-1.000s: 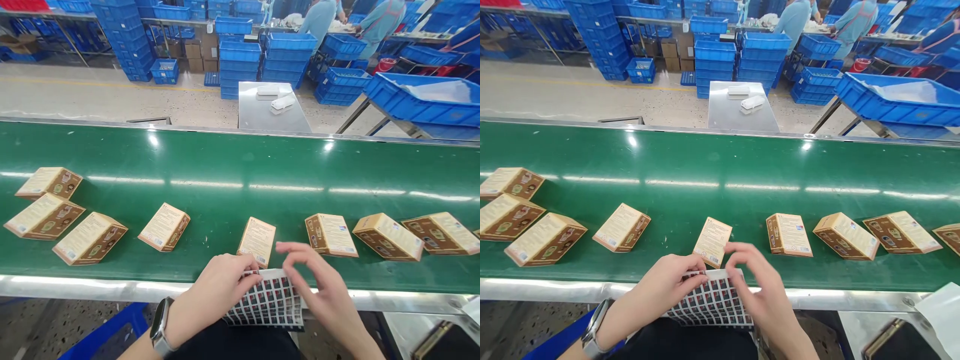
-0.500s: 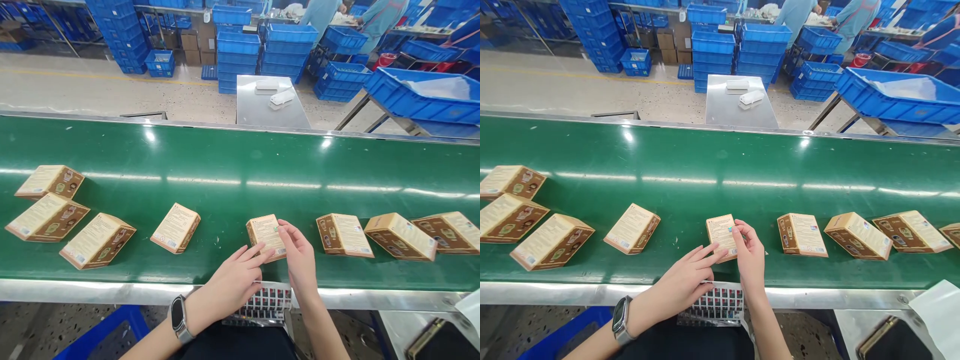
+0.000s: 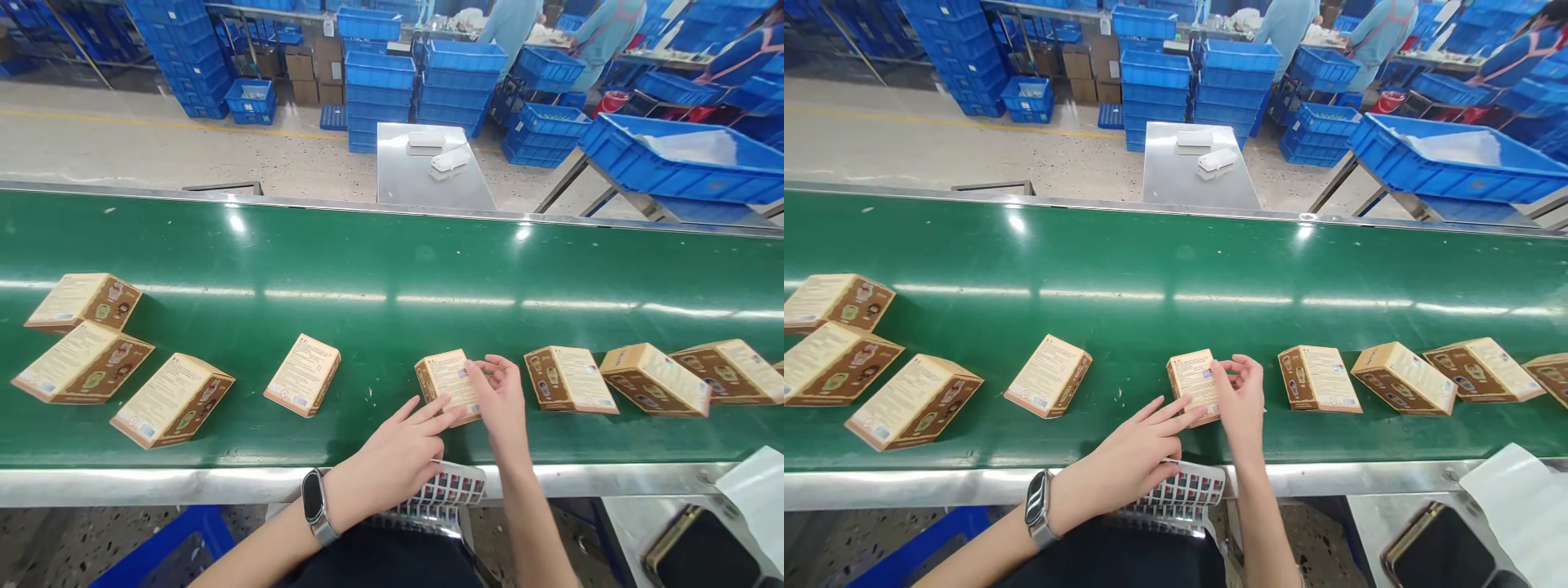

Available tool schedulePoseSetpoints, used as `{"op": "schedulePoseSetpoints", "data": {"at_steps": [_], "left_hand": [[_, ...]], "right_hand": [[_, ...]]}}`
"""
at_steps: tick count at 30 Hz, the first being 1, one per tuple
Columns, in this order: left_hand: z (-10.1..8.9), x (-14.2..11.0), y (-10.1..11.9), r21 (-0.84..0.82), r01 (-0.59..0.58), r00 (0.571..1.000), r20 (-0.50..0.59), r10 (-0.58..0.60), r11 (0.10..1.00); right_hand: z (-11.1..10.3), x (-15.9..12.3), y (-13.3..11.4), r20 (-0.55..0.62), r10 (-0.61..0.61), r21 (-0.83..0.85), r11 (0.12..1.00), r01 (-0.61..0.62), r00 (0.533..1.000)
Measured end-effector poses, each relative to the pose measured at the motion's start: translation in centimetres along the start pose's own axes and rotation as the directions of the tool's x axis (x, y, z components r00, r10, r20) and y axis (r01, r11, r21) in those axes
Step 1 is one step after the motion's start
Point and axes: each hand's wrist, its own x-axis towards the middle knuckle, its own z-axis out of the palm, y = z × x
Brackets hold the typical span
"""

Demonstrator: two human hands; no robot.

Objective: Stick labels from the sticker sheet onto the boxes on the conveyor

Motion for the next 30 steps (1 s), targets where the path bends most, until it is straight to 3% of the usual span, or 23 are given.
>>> {"op": "schedulePoseSetpoints", "data": {"at_steps": [3, 5, 7, 9, 10, 11, 14, 18, 20, 24, 26, 28, 30], "left_hand": [[-0.7, -0.3, 0.3, -0.02, 0.004, 0.998, -0.065, -0.005, 1.0], [-1.8, -1.0, 0.8, -0.074, 0.078, 0.99, -0.11, -0.086, 0.994], [-3.1, -1.8, 1.3, -0.159, 0.168, 0.976, -0.114, -0.187, 0.973], [-4.3, -2.7, 1.7, -0.24, 0.242, 0.956, -0.108, -0.273, 0.94], [-4.8, -3.1, 1.8, -0.27, 0.277, 0.943, -0.109, -0.315, 0.922], [-5.1, -3.5, 1.8, -0.291, 0.313, 0.927, -0.115, -0.358, 0.904], [-5.6, -4.4, 1.8, -0.316, 0.407, 0.881, -0.114, -0.46, 0.857], [-5.5, -5.3, 1.7, -0.305, 0.444, 0.867, -0.091, -0.489, 0.843], [-5.4, -5.5, 1.7, -0.296, 0.447, 0.867, -0.092, -0.491, 0.844], [-5.5, -5.7, 1.6, -0.29, 0.451, 0.861, -0.106, -0.497, 0.844], [-5.6, -5.7, 1.6, -0.318, 0.476, 0.846, -0.091, -0.526, 0.82], [-5.7, -6.0, 1.5, -0.376, 0.503, 0.819, -0.08, -0.568, 0.778], [-5.7, -6.6, 1.3, -0.417, 0.499, 0.803, -0.106, -0.586, 0.759]], "right_hand": [[-2.3, 0.1, -2.3, 0.054, -0.111, -0.098, 0.988, 0.116, 0.992], [-3.7, -1.3, -4.4, 0.243, -0.278, -0.184, 0.927, 0.326, 0.929], [-4.6, -3.1, -6.3, 0.564, -0.349, -0.159, 0.843, 0.513, 0.748], [-4.8, -4.6, -7.4, 0.758, -0.331, -0.086, 0.803, 0.589, 0.562], [-4.6, -5.0, -7.6, 0.795, -0.328, -0.064, 0.791, 0.608, 0.51], [-4.5, -5.3, -7.7, 0.805, -0.337, -0.05, 0.781, 0.623, 0.488], [-3.9, -5.1, -7.5, 0.806, -0.357, -0.029, 0.772, 0.635, 0.472], [-3.4, -4.8, -6.9, 0.827, -0.33, -0.041, 0.772, 0.635, 0.455], [-3.0, -4.9, -6.8, 0.812, -0.388, -0.023, 0.724, 0.689, 0.436], [-1.9, -5.7, -7.0, 0.751, -0.563, 0.053, 0.573, 0.818, 0.346], [-1.7, -6.2, -7.2, 0.71, -0.617, 0.063, 0.535, 0.843, 0.339], [-1.5, -6.4, -7.1, 0.674, -0.63, 0.063, 0.569, 0.82, 0.386], [-1.1, -6.2, -6.7, 0.657, -0.536, 0.042, 0.728, 0.684, 0.53]]}}
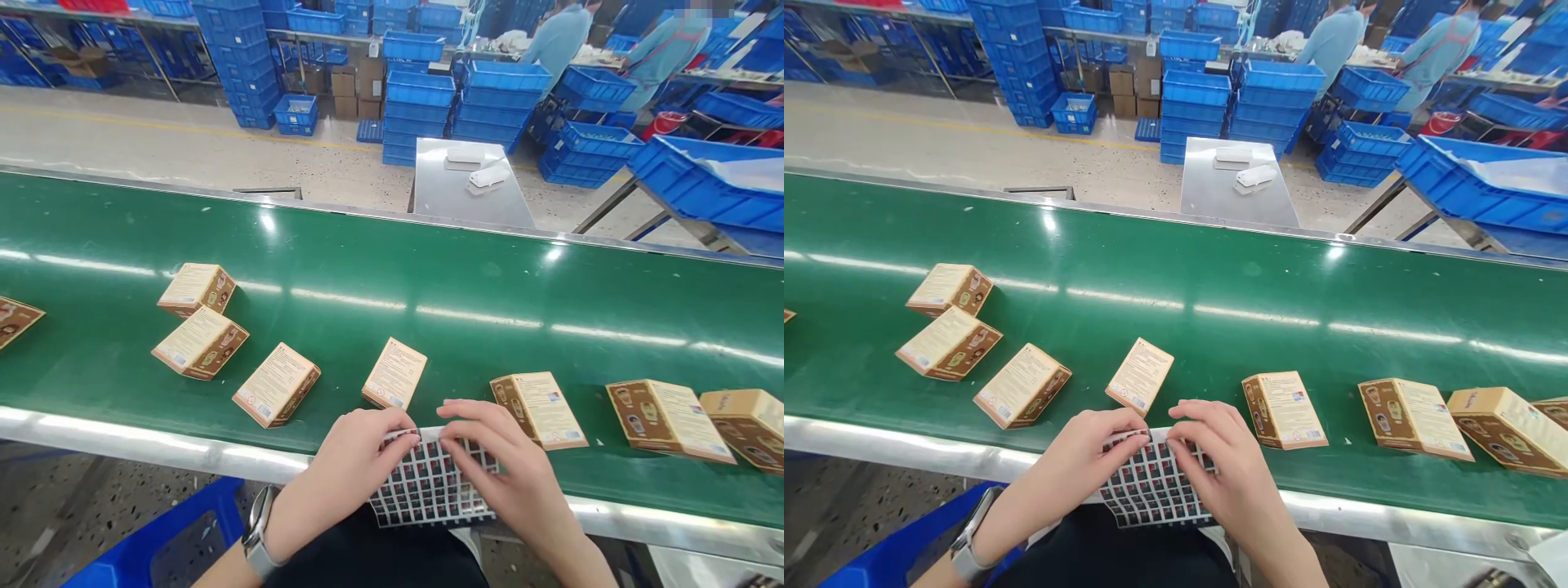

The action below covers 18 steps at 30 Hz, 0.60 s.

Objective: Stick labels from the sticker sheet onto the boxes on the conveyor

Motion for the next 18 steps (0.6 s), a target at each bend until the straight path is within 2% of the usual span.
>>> {"op": "schedulePoseSetpoints", "data": {"at_steps": [2, 4, 6, 8, 12, 15, 18], "left_hand": [[-0.3, -0.6, -0.9, 0.005, -0.083, 0.996, -0.03, 0.083, 0.997], [-0.3, -1.0, -2.1, 0.057, -0.198, 0.98, -0.026, 0.2, 0.979], [-0.2, -1.2, -3.3, 0.147, -0.257, 0.966, 0.009, 0.259, 0.955], [0.3, -0.9, -4.2, 0.24, -0.271, 0.963, 0.052, 0.266, 0.932], [2.0, 0.1, -4.8, 0.307, -0.296, 0.955, 0.091, 0.282, 0.904], [3.2, 0.5, -4.4, 0.326, -0.296, 0.955, 0.071, 0.289, 0.898], [4.0, 0.8, -4.1, 0.334, -0.316, 0.947, 0.062, 0.314, 0.888]], "right_hand": [[0.7, 0.6, 1.1, -0.028, 0.262, 0.216, 0.944, -0.251, 0.965], [1.8, 1.7, 2.5, -0.014, 0.447, 0.44, 0.806, -0.395, 0.895], [2.9, 3.1, 3.9, -0.01, 0.511, 0.582, 0.702, -0.411, 0.859], [3.7, 4.4, 4.8, -0.029, 0.543, 0.634, 0.659, -0.404, 0.839], [5.0, 5.3, 5.2, -0.12, 0.618, 0.641, 0.646, -0.415, 0.777], [6.1, 4.7, 5.0, -0.201, 0.671, 0.65, 0.636, -0.415, 0.714], [7.3, 3.8, 4.9, -0.24, 0.726, 0.7, 0.589, -0.403, 0.645]]}}
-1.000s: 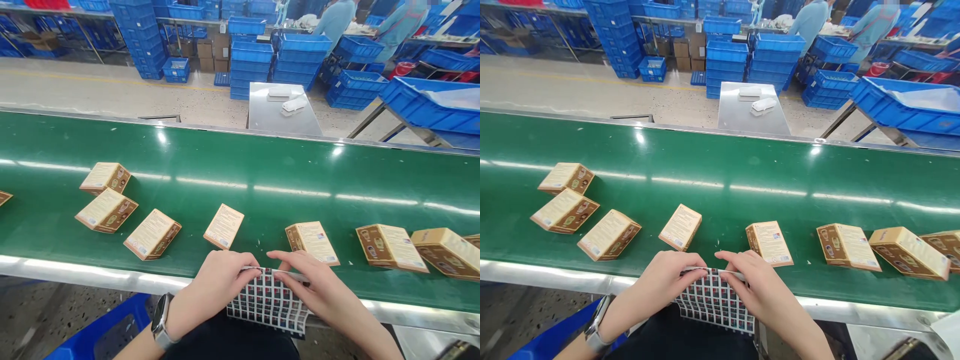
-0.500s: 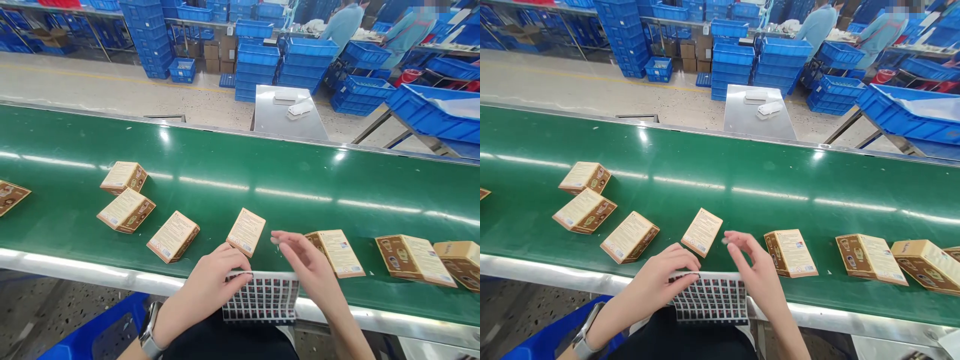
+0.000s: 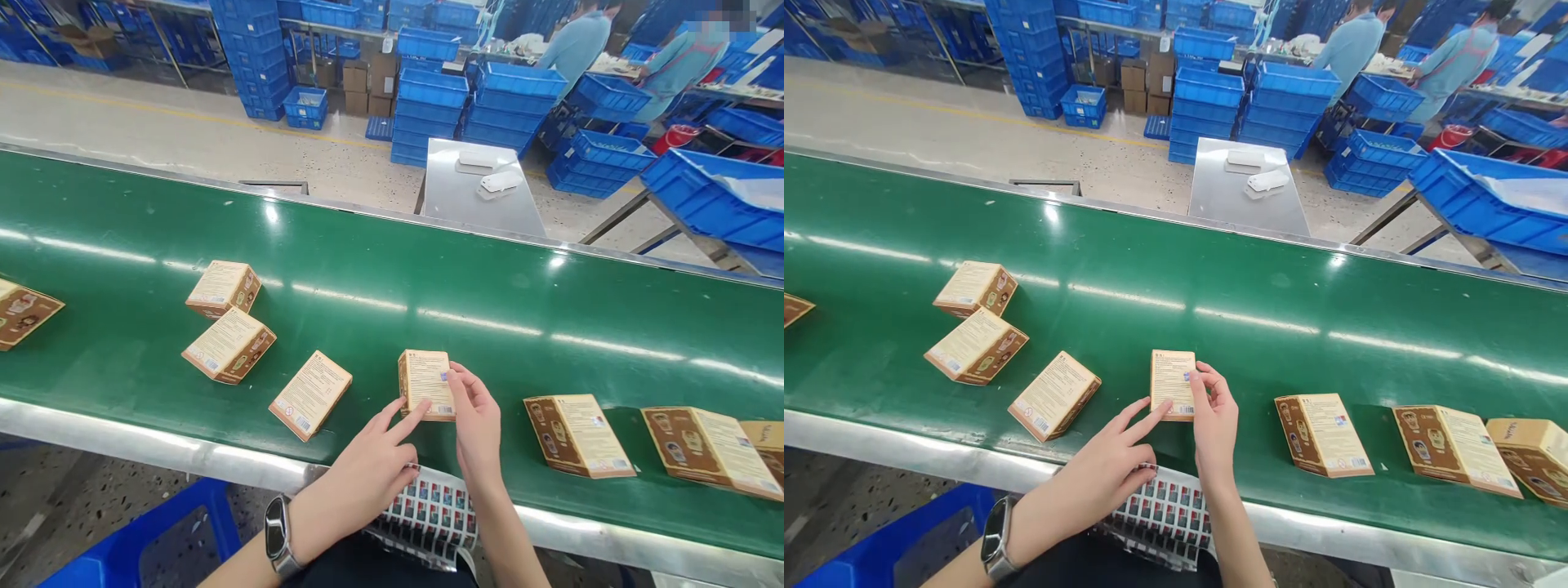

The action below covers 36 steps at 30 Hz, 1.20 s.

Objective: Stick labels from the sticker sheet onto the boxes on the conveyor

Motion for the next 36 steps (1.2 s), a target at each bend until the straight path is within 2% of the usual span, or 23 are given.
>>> {"op": "schedulePoseSetpoints", "data": {"at_steps": [6, 11, 13, 16, 18, 20, 22, 24, 25, 26, 28, 29, 30, 31, 33, 36], "left_hand": [[1.2, 1.1, 0.2, 0.046, -0.072, 0.997, -0.01, 0.072, 0.996], [1.7, 1.8, 0.6, 0.09, -0.106, 0.994, 0.002, 0.106, 0.99], [1.7, 2.1, 0.9, 0.095, -0.118, 0.993, 0.005, 0.118, 0.988], [1.7, 2.7, 1.3, 0.089, -0.148, 0.989, 0.008, 0.148, 0.985], [1.4, 3.1, 1.5, 0.085, -0.169, 0.986, 0.016, 0.169, 0.982], [0.9, 3.3, 1.9, 0.076, -0.178, 0.984, 0.025, 0.177, 0.981], [0.2, 3.2, 2.2, 0.032, -0.151, 0.988, 0.029, 0.15, 0.988], [-0.9, 2.8, 2.5, -0.068, -0.093, 0.995, 0.03, 0.095, 0.993], [-1.4, 2.5, 2.7, -0.133, -0.06, 0.998, 0.029, 0.064, 0.989], [-2.0, 2.2, 2.8, -0.202, -0.029, 0.999, 0.031, 0.037, 0.979], [-3.0, 1.6, 2.8, -0.321, 0.044, 0.999, 0.037, -0.033, 0.946], [-3.4, 1.3, 2.8, -0.361, 0.097, 0.995, 0.049, -0.085, 0.927], [-3.9, 1.1, 2.7, -0.391, 0.158, 0.987, 0.074, -0.14, 0.907], [-4.2, 0.8, 2.6, -0.413, 0.218, 0.976, 0.106, -0.191, 0.884], [-4.8, 0.3, 2.3, -0.442, 0.308, 0.951, 0.174, -0.256, 0.842], [-5.3, -0.4, 2.1, -0.461, 0.337, 0.94, 0.215, -0.266, 0.821]], "right_hand": [[0.1, 0.2, 0.9, -0.126, -0.04, 0.01, 0.999, 0.041, 0.991], [-0.7, 0.3, 0.5, -0.142, -0.204, -0.249, 0.954, 0.164, 0.969], [-1.3, 0.6, 0.3, -0.164, -0.243, -0.303, 0.935, 0.186, 0.956], [-2.5, 2.0, 0.1, -0.199, -0.143, -0.224, 0.97, 0.097, 0.97], [-3.5, 3.4, -0.1, -0.165, -0.018, -0.14, 0.99, -0.005, 0.986], [-4.6, 4.2, -0.7, -0.118, 0.036, -0.11, 0.993, -0.049, 0.992], [-5.5, 3.7, -2.1, -0.117, -0.003, -0.114, 0.993, -0.01, 0.993], [-6.1, 1.8, -4.0, -0.039, -0.134, -0.206, 0.971, 0.123, 0.99], [-6.4, 0.5, -5.0, 0.083, -0.204, -0.284, 0.933, 0.219, 0.976], [-6.6, -0.8, -6.0, 0.271, -0.236, -0.362, 0.873, 0.326, 0.933], [-6.8, -3.1, -7.6, 0.614, -0.131, -0.444, 0.758, 0.478, 0.778], [-6.8, -3.9, -8.1, 0.705, -0.054, -0.461, 0.723, 0.515, 0.707], [-6.8, -4.4, -8.3, 0.749, 0.005, -0.475, 0.701, 0.532, 0.663], [-6.8, -4.7, -8.4, 0.763, 0.035, -0.487, 0.687, 0.539, 0.645], [-6.7, -4.6, -8.2, 0.769, 0.052, -0.496, 0.678, 0.543, 0.638], [-6.6, -4.2, -7.7, 0.796, 0.032, -0.459, 0.682, 0.569, 0.604]]}}
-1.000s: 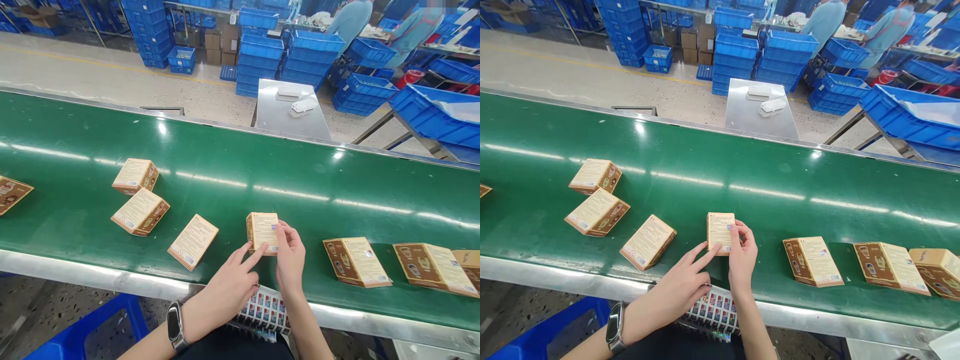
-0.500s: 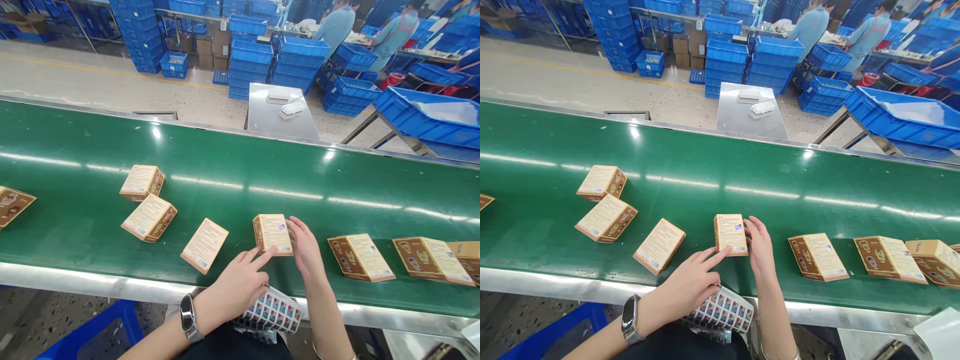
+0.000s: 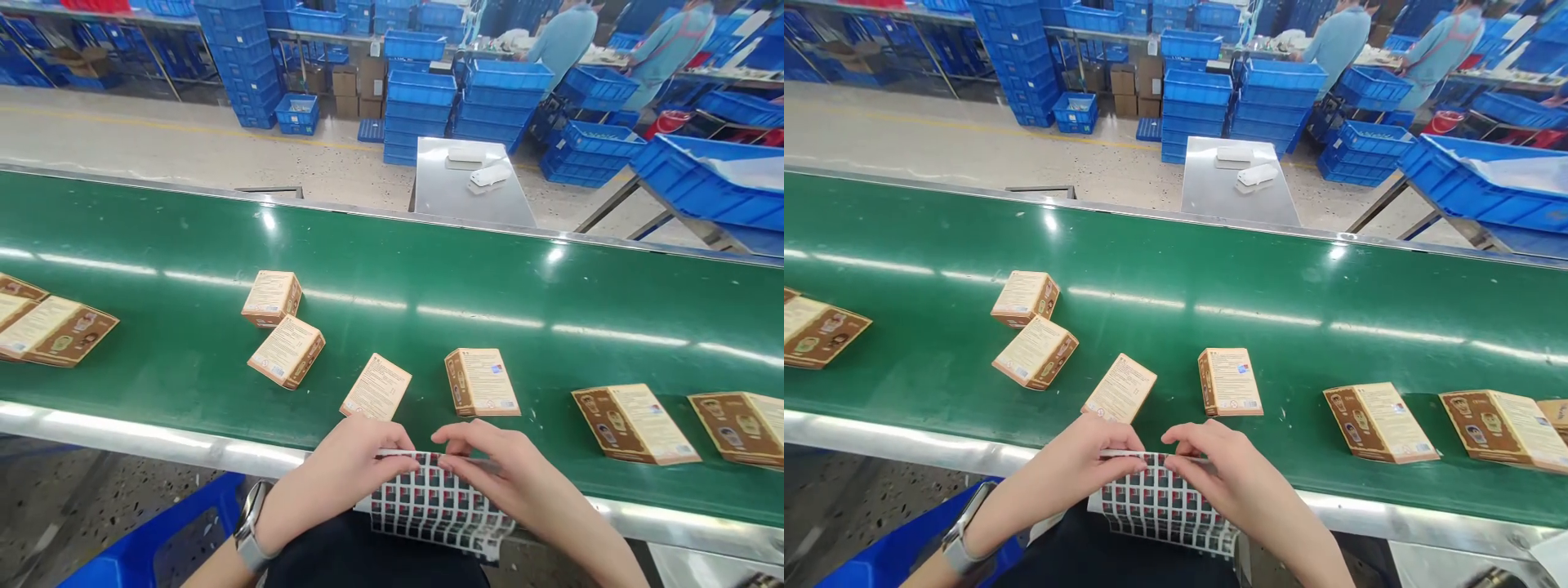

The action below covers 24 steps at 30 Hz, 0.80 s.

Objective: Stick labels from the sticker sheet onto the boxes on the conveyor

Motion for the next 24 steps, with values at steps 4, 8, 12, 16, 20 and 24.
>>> {"op": "schedulePoseSetpoints", "data": {"at_steps": [4, 8, 12, 16, 20, 24], "left_hand": [[0.0, -0.5, 0.0, 0.035, -0.024, 0.999, -0.042, 0.026, 0.999], [0.3, -0.6, -0.2, 0.059, -0.037, 0.996, -0.074, 0.042, 0.998], [0.6, -0.4, -0.5, 0.098, -0.052, 0.996, -0.069, 0.059, 0.994], [0.7, -0.1, -0.4, 0.142, -0.058, 0.995, -0.071, 0.069, 0.988], [0.4, -0.1, -0.3, 0.149, -0.032, 0.996, -0.083, 0.045, 0.988], [0.0, -0.6, -1.1, 0.197, -0.159, 0.985, -0.034, 0.168, 0.967]], "right_hand": [[0.6, 0.3, -0.3, -0.075, -0.217, -0.108, 0.972, 0.209, 0.973], [1.4, 0.4, -0.5, -0.178, -0.354, -0.198, 0.927, 0.319, 0.918], [1.9, 0.4, 0.1, -0.286, -0.261, -0.195, 0.958, 0.211, 0.922], [1.9, 0.2, 0.0, -0.274, -0.309, -0.22, 0.942, 0.253, 0.911], [1.9, -0.5, 0.3, -0.344, -0.218, -0.063, 0.976, 0.209, 0.913], [2.4, -0.1, 2.7, -0.451, 0.319, 0.474, 0.877, -0.079, 0.833]]}}
